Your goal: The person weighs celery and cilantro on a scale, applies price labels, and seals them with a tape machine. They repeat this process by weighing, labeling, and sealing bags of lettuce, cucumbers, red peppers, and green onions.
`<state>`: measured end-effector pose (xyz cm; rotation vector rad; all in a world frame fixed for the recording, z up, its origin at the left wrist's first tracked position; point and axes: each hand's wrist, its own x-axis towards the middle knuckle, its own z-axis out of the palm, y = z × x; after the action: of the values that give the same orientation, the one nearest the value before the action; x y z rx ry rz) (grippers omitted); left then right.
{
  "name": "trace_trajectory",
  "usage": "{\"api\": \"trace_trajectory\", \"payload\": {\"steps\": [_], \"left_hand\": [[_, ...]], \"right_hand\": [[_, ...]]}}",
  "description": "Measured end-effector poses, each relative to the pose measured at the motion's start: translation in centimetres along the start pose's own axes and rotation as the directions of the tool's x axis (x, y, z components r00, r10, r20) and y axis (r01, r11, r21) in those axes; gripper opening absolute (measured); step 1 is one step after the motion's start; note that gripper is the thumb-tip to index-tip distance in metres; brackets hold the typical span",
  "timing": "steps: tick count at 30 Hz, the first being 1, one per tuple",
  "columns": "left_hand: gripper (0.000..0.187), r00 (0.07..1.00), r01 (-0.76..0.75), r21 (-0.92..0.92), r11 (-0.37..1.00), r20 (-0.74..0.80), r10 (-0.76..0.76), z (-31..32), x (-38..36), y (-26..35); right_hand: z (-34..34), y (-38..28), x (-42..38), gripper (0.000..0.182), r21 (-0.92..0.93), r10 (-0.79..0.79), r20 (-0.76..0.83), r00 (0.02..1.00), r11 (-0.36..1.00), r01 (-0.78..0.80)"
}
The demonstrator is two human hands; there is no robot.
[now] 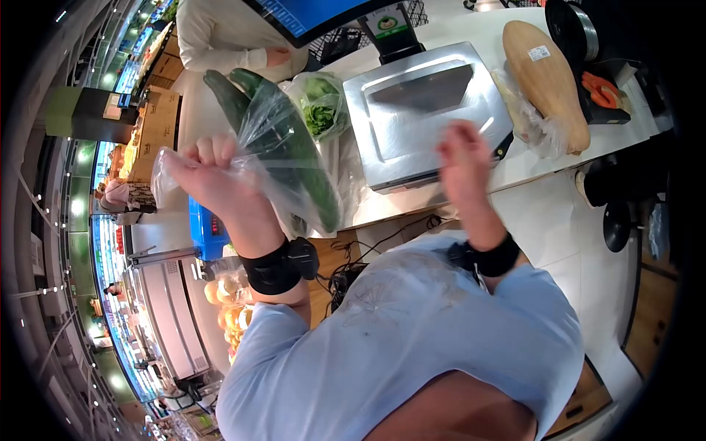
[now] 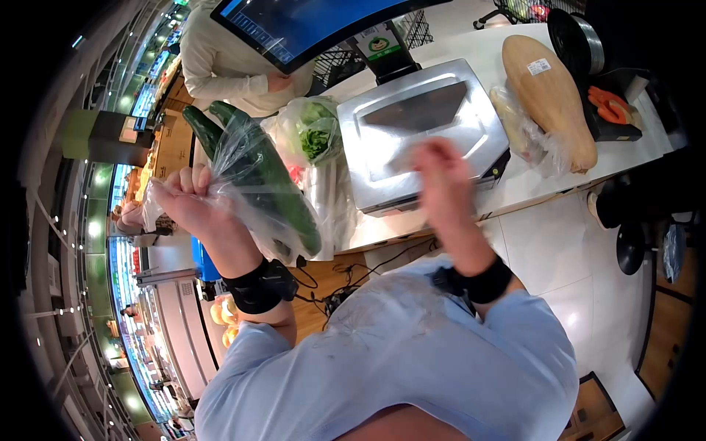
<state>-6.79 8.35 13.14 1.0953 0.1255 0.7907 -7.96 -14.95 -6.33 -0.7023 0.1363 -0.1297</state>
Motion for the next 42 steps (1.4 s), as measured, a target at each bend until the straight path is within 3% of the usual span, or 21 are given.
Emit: {"api": "trace_trajectory", "payload": {"steps": [1, 3, 5, 8, 13, 15, 16, 21, 23, 25, 26, 27, 28, 29, 30, 32, 34, 37, 38, 40, 42], "left_hand": [[0.04, 1.0, -0.029, 0.02, 0.999, -0.008, 0.029, 0.5, -0.7, 0.1], [0.04, 0.997, -0.071, 0.042, 0.997, -0.023, 0.072, 0.9, -1.7, -0.3], [0.043, 0.992, -0.103, 0.063, 0.993, -0.069, 0.107, 0.8, -1.9, -0.4], [0.045, 0.995, -0.095, -0.055, 0.994, 0.019, 0.097, -0.7, -1.6, -0.8], [0.048, 0.991, -0.129, -0.05, 0.99, -0.049, 0.126, -2.5, -2.0, -0.1], [0.049, 0.985, 0.042, -0.378, 0.925, 0.17, 0.025, -4.5, -1.8, 0.9], [0.049, 0.988, 0.023, -0.374, 0.927, 0.148, 0.036, -5.3, -1.8, 1.4], [0.049, 0.989, 0.066, -0.522, 0.851, 0.149, 0.015, -9.1, -1.8, 4.6], [0.049, 0.982, 0.081, -0.537, 0.84, 0.189, 0.026, -11.7, -2.0, 5.4], [0.049, 0.974, 0.11, -0.562, 0.82, 0.224, 0.023, -13.8, -2.5, 6.1], [0.048, 0.963, 0.097, -0.5, 0.86, 0.264, 0.045, -14.8, -3.2, 6.5], [0.048, 0.95, 0.09, -0.441, 0.893, 0.306, 0.055, -15.8, -3.7, 6.6], [0.046, 0.915, 0.068, -0.432, 0.899, 0.387, 0.117, -17.0, -4.0, 6.6], [0.046, 0.927, 0.027, -0.387, 0.921, 0.356, 0.122, -18.0, -4.8, 6.9], [0.046, 0.928, -0.015, -0.347, 0.938, 0.343, 0.142, -18.6, -5.7, 6.9], [0.045, 0.939, -0.037, -0.295, 0.955, 0.316, 0.134, -20.6, -7.3, 6.7], [0.046, 0.967, -0.039, -0.259, 0.965, 0.233, 0.102, -22.5, -9.1, 5.9], [0.052, 0.97, 0.023, -0.177, 0.984, 0.244, 0.021, -25.6, -11.0, 4.4], [0.051, 0.971, 0.03, -0.144, 0.989, 0.239, 0.006, -26.5, -11.4, 4.2], [0.05, 0.969, 0.058, -0.143, 0.988, 0.245, -0.021, -28.8, -12.1, 3.7], [0.047, 0.974, 0.055, -0.108, 0.993, 0.227, -0.03, -30.3, -12.9, 3.9]], "right_hand": [[3.5, 1.3, -0.5, 0.018, 0.11, -0.056, 0.184, 0.981, 0.993, 0.037], [7.9, 4.1, -0.6, 0.021, 0.173, 0.023, 0.399, 0.917, 0.98, -0.099], [10.7, 6.8, -0.3, 0.018, 0.322, 0.051, 0.41, 0.91, 0.926, -0.197], [11.8, 7.9, -0.8, 0.026, 0.277, 0.114, 0.404, 0.908, 0.93, -0.24], [13.2, 11.8, -1.5, 0.047, -0.091, 0.162, 0.569, 0.806, 0.987, -0.134], [13.8, 13.1, -2.0, 0.052, 0.005, 0.191, 0.653, 0.733, 0.967, -0.257], [14.0, 14.0, -2.4, 0.053, 0.077, 0.206, 0.688, 0.696, 0.933, -0.352], [16.4, 16.2, -5.1, 0.061, 0.125, 0.268, 0.853, 0.449, 0.729, -0.673], [17.8, 17.3, -5.6, 0.064, 0.001, 0.421, 0.852, 0.31, 0.591, -0.806], [18.8, 20.5, -6.1, 0.047, -0.245, 0.522, 0.852, 0.025, 0.441, -0.864], [19.0, 22.1, -6.3, 0.047, -0.278, 0.552, 0.834, -0.006, 0.41, -0.868], [19.2, 23.6, -6.2, 0.04, -0.292, 0.398, 0.915, 0.057, 0.755, -0.587], [19.2, 25.1, -5.8, 0.032, -0.214, 0.224, 0.974, 0.03, 0.957, -0.196], [19.4, 25.7, -4.8, 0.028, -0.211, 0.215, 0.977, 0.001, 0.959, -0.188], [19.8, 25.5, -4.1, 0.031, -0.45, 0.405, 0.892, -0.198, 0.834, -0.32], [19.9, 27.1, -2.9, 0.034, -0.417, 0.42, 0.884, -0.206, 0.907, 0.061], [19.7, 27.2, -3.4, 0.027, -0.525, 0.521, 0.851, -0.063, 0.847, -0.084], [19.2, 28.3, -3.4, 0.026, -0.268, 0.285, 0.959, 0.001, 0.903, 0.336], [18.7, 28.4, -3.8, 0.026, -0.315, 0.331, 0.943, 0.006, 0.891, 0.326], [18.5, 29.0, -4.0, 0.031, 0.161, -0.11, 0.987, -0.121, 0.776, 0.61], [17.9, 28.9, -4.5, 0.033, 0.279, -0.19, 0.96, -0.205, 0.697, 0.66]]}}
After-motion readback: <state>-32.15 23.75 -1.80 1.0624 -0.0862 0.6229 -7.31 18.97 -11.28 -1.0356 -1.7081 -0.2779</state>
